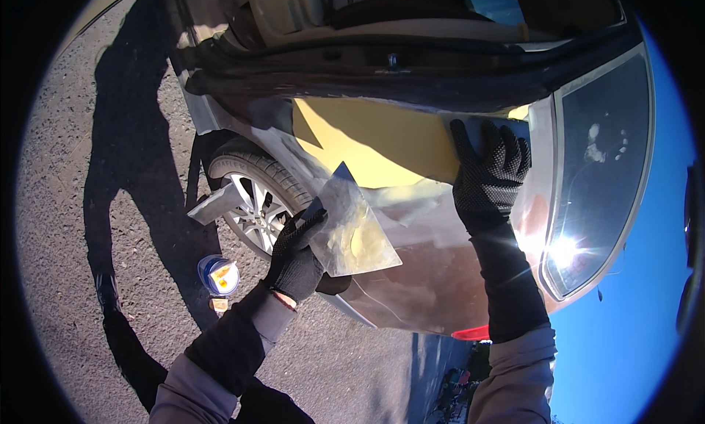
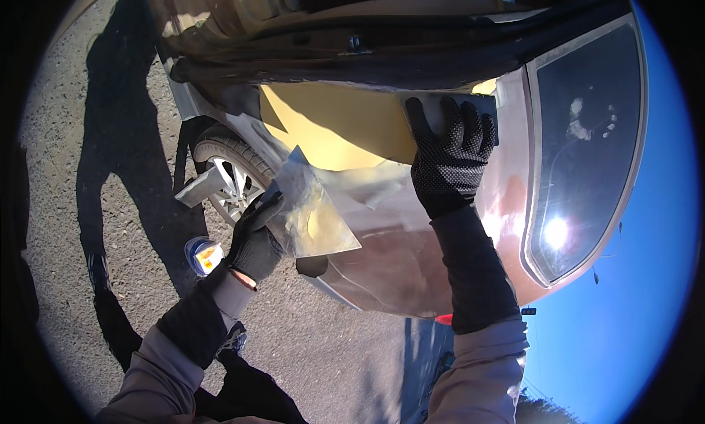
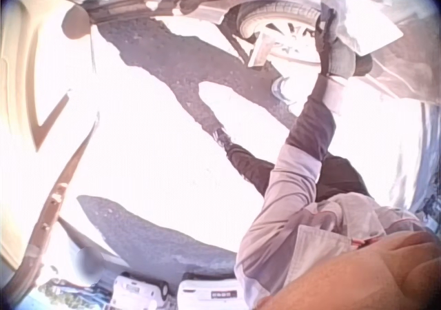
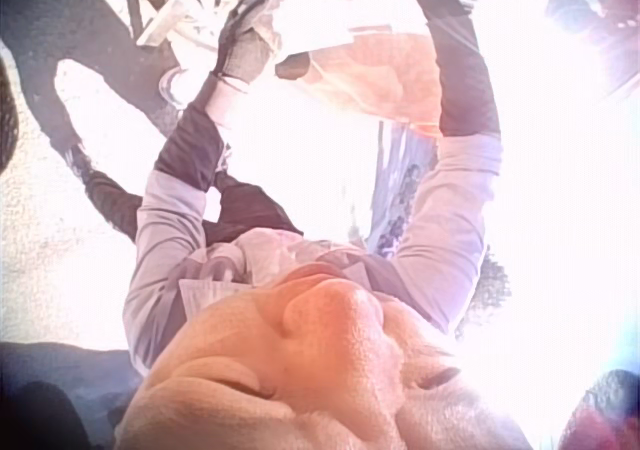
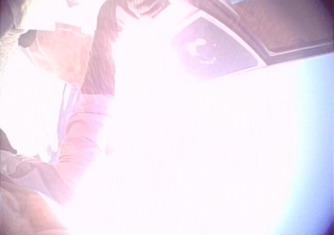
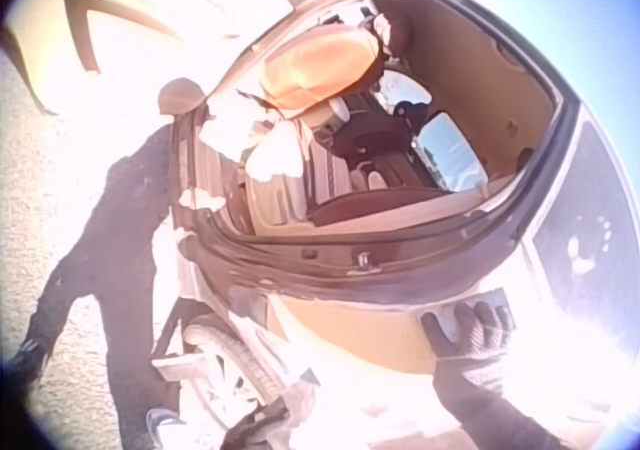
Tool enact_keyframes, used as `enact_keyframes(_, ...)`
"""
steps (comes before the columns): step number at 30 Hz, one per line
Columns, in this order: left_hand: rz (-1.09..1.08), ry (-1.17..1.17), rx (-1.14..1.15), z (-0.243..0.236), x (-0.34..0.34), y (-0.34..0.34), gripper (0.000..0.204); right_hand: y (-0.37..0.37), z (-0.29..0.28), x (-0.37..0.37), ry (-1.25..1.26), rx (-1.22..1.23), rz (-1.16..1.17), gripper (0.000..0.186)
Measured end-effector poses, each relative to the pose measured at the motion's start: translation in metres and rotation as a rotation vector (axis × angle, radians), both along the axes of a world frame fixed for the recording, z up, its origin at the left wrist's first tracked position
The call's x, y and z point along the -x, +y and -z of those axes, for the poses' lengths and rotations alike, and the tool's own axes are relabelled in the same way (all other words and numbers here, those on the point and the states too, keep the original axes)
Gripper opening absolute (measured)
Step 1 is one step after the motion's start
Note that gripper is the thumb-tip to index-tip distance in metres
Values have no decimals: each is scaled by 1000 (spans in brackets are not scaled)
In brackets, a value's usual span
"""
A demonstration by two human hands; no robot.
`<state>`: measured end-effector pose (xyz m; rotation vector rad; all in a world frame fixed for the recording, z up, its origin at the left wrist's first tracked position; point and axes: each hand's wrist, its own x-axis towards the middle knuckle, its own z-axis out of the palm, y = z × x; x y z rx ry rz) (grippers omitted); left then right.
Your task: The person applies a yellow body filler to a damaged area on the rear quarter panel of a brown car using a metal spreader. They repeatedly scoop filler from a container and smooth it over the surface, working around the wheel arch and door edge.
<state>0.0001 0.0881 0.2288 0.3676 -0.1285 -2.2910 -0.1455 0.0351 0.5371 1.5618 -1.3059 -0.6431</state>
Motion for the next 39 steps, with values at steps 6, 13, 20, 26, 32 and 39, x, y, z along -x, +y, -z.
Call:
enact_keyframes(6, -47, -42, 29, -3, 0, 2, 37, 4, 6, 4, -13, -34, 42, 61)
enact_keyframes(13, -50, -90, 105, 0, 4, 7, 34, 23, 4, 2, -42, -100, 72, 63)
enact_keyframes(20, -104, -220, 426, -5, -5, 1, 45, 53, 3, 8, -48, -126, 91, 59)
enact_keyframes(26, 4, 222, 37, -29, -16, -2, 44, 84, 7, 12, -78, -129, 127, 52)
enact_keyframes(32, -135, -97, 463, -13, -9, 3, 45, 102, -4, -6, -110, -201, 219, 52)
enact_keyframes(39, -82, 18, 375, -23, -10, 3, 40, 119, -26, -61, -449, -60, 320, 38)
